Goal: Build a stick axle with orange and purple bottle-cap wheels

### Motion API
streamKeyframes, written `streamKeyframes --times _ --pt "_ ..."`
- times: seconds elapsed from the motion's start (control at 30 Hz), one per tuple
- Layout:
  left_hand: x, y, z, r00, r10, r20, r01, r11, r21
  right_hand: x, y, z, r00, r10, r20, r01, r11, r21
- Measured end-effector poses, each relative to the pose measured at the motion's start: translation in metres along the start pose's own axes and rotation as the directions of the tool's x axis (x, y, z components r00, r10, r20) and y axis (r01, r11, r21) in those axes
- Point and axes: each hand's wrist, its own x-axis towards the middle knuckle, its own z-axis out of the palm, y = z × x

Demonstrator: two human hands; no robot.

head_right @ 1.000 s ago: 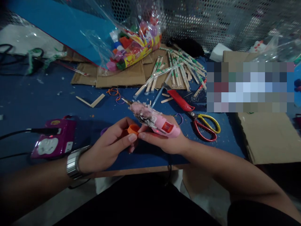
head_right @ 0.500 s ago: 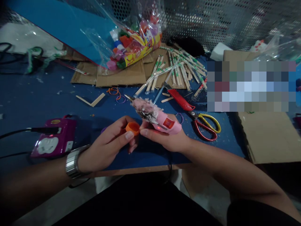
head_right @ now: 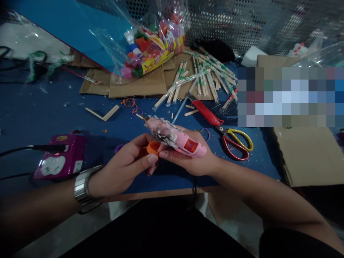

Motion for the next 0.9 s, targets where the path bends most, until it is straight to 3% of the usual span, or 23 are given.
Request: streamKeyframes --times 0.33,0.6,0.9 --pt "-0.0011 -0.0019 0.0015 0.999 0.016 0.042 -0.016 1.000 -0.007 -0.0065 0.0001 0.0050 0.979 0.202 0.003 -0.199 0.963 0.184" --pt "-0.0029 -0.0031 0.0022 0.998 0.018 0.057 -0.014 0.997 -0.075 -0.0063 0.0003 0.0071 0.978 0.208 -0.005 -0.204 0.965 0.167" --pt "-0.0023 -0.0009 0.0017 0.998 0.026 0.057 -0.020 0.995 -0.101 -0.0064 0.0011 0.0064 0.976 0.219 0.006 -0.213 0.940 0.268"
